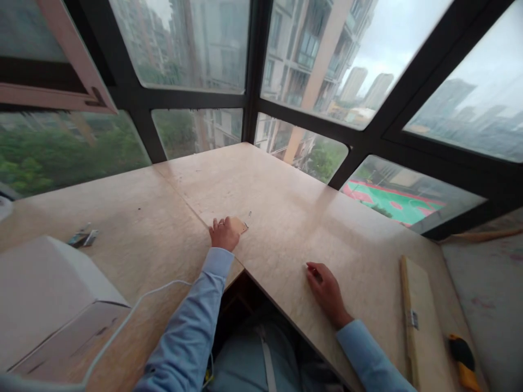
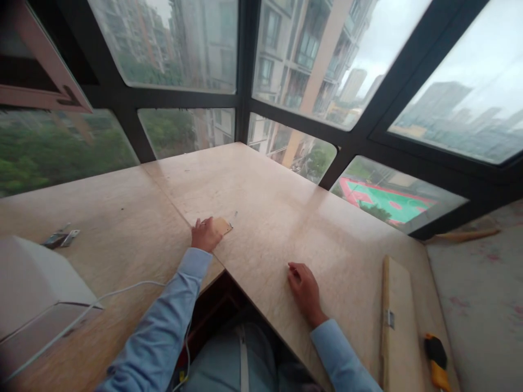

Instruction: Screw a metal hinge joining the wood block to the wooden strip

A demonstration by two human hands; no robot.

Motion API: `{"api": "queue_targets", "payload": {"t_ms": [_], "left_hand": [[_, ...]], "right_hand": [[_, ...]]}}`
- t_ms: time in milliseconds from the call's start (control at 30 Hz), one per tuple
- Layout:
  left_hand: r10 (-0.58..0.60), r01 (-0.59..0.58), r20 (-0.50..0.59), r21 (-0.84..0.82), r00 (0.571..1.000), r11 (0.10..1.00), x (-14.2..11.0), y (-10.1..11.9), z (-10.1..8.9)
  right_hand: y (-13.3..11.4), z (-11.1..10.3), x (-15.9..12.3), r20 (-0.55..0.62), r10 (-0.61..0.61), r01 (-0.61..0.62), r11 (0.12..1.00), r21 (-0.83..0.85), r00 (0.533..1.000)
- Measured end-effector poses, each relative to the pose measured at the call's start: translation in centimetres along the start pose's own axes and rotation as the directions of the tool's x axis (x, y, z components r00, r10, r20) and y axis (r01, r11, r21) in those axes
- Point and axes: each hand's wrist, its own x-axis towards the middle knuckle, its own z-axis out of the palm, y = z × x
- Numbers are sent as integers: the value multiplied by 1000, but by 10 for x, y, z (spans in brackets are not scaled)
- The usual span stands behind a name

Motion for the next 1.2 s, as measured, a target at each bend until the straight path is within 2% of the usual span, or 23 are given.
{"api": "queue_targets", "payload": {"t_ms": [100, 167, 300, 400, 567, 667, 800, 933, 1067, 1200], "left_hand": [[22, -21, 100, -13, 995, 1000, 6, -5, 0], [51, -46, 103, -50, 993, 998, 8, -7, 0], [54, -63, -67, -130, 996, 990, 8, -9, 1], [71, -125, -228, -231, 971, 965, 4, -7, 4], [99, -291, -423, -419, 901, 860, -12, 10, 8], [87, -354, -462, -531, 882, 770, -26, 28, 9], [84, -371, -422, -666, 903, 647, -48, 57, 11], [112, -327, -319, -776, 941, 540, -70, 90, 19], [178, -195, -131, -891, 975, 410, -96, 132, 31], [305, -85, 27, -933, 952, 350, -130, 180, 42]], "right_hand": [[0, 3, -1, -61, 10, -10, 1000, -15, 998], [1, 2, -3, -55, -10, 10, 1000, -15, 998], [4, 0, -5, -52, -21, 20, 1000, -19, 998], [5, 1, -6, -51, -15, 14, 1000, -18, 999], [4, 1, -4, -30, 9, -8, 1000, 13, 1000], [-1, -1, -5, 3, 39, -39, 997, 65, 999], [-18, -16, -16, 84, 79, -93, 979, 182, 993], [-39, -47, -31, 119, -16, -11, 975, 222, 993], [-46, -82, -39, 66, -35, 21, 979, 202, 997], [-36, -108, -45, -39, -16, 22, 986, 166, 999]]}}
